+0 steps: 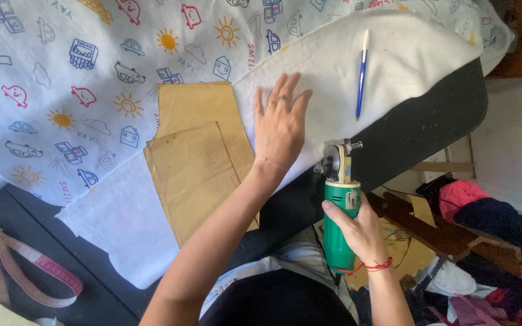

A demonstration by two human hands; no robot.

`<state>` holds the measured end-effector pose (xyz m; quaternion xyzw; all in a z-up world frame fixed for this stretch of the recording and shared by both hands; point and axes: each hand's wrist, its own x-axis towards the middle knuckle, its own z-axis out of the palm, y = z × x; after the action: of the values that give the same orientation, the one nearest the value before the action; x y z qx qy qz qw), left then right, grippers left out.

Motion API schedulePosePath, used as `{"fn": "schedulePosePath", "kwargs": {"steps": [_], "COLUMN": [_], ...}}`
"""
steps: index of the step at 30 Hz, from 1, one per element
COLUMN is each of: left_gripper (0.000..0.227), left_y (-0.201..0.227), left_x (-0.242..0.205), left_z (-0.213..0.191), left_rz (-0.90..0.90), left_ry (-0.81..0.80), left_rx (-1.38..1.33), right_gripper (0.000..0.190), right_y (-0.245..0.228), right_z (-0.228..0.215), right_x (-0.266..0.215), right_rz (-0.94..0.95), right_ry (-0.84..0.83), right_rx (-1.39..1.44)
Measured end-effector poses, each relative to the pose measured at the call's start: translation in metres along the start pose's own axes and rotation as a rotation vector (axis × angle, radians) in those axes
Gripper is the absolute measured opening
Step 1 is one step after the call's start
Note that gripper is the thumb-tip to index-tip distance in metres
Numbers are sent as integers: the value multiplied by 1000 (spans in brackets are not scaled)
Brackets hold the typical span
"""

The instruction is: The person lays a pattern piece on a large piece of patterned fabric and traces its outline with a pen. They then use an electric fabric cutter to cut the fabric along the traced lines. The person repeats this process with another pattern piece.

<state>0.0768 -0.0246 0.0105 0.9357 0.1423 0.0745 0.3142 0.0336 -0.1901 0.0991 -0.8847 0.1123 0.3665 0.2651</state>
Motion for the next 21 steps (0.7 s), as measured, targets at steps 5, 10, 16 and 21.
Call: {"fn": "schedulePosePath", "kwargs": {"steps": [5,10,16,21], "left_gripper": [76,83,79,78], "left_y": [-18,-23,-25,-27], "left_x": [-34,-37,-40,-41], "left_z": [-4,-4,-2,-3], "left_rz": [27,32,85,87], "left_ry": [-186,-150,-53,-12], "left_rx": [76,86,161,171], "right_gripper": [66,67,65,56], "right_y": [-20,-45,-73,-96], "right_z": [5,17,18,21], "right_x": [0,-1,3,6], "right_rz": [66,113,141,154], "right_ry": [18,74,177,290], "right_rx": [8,42,118,241]}}
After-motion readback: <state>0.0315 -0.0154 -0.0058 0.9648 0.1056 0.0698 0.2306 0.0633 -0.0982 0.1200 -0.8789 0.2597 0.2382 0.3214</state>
